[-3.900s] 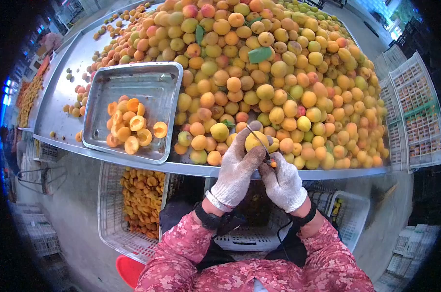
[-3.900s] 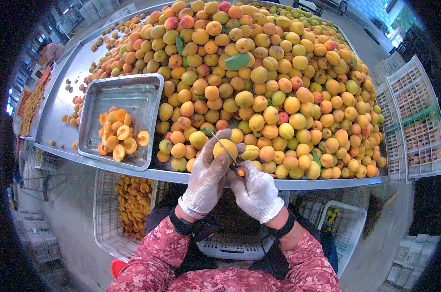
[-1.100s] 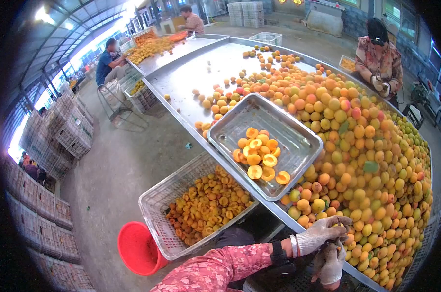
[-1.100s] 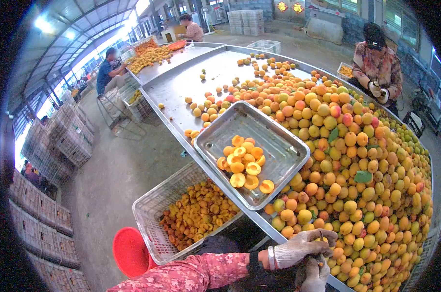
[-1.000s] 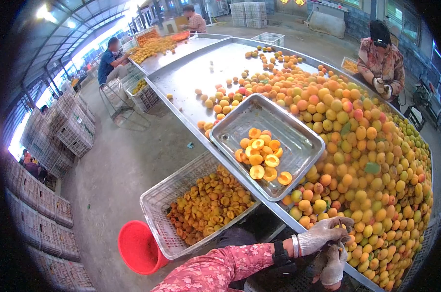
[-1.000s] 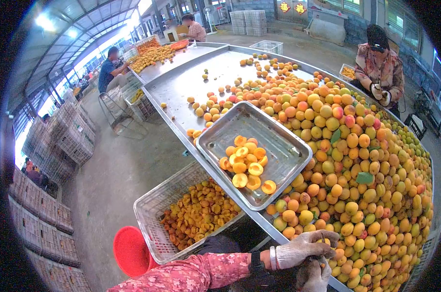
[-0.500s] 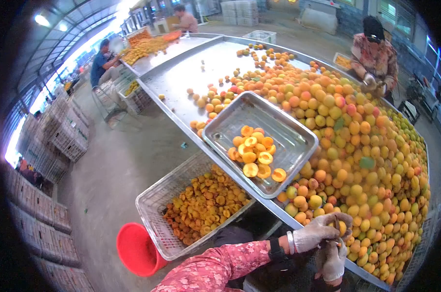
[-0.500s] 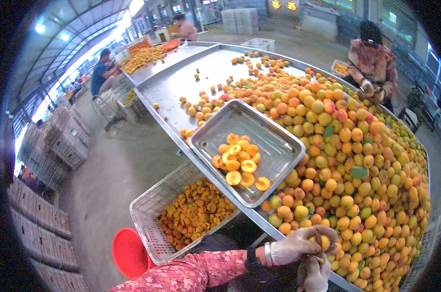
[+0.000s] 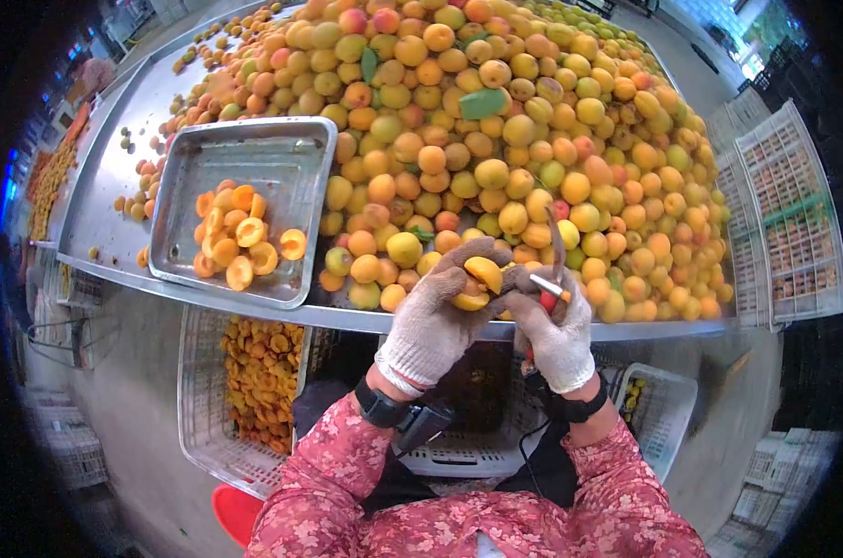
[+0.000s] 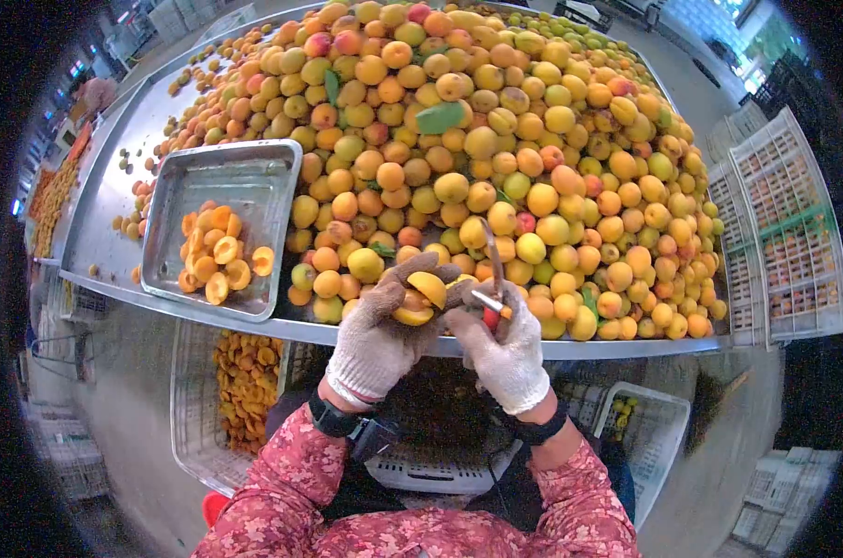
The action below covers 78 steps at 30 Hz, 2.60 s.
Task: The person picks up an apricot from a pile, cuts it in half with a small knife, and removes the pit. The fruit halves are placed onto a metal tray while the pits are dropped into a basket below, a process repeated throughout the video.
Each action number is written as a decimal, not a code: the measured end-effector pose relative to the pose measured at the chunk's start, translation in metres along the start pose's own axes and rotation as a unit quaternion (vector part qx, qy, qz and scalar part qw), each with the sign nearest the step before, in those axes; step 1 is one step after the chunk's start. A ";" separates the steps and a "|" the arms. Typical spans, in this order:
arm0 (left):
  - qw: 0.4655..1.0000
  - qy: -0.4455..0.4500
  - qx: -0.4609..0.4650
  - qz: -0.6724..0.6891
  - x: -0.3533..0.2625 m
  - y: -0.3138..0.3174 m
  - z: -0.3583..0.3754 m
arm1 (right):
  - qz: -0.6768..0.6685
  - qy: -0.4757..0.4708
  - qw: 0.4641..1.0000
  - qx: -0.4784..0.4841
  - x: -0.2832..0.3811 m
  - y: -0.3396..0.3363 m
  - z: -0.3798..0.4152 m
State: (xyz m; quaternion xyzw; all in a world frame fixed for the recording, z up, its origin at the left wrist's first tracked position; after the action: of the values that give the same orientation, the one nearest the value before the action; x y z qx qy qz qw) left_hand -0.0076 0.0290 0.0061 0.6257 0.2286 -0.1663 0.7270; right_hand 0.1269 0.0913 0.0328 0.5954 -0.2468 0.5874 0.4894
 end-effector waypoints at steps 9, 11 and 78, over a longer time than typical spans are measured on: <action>0.995 -0.019 0.038 -0.089 0.014 0.003 -0.004 | 0.067 -0.060 0.994 0.060 -0.011 -0.005 -0.012; 0.995 -0.028 0.021 -0.096 0.014 0.006 -0.004 | -0.025 -0.017 0.999 0.036 -0.016 -0.006 -0.013; 0.784 0.206 -0.130 -0.570 0.067 0.030 0.003 | -0.344 -0.135 0.910 -0.186 0.020 -0.016 -0.030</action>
State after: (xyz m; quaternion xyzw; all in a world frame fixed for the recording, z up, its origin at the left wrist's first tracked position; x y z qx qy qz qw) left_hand 0.0643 0.0342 -0.0050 0.2998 0.7079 -0.3862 0.5097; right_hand 0.1314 0.1294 0.0422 0.6154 -0.1952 0.2395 0.7252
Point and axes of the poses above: each hand's wrist, its own z-axis away from the middle knuckle, its own y-axis out of the palm, x = y × z, the point moved 3 cm from there along -z, towards the middle knuckle, and after that the axes turned 15 degrees about -z, right-handed, at the moved point
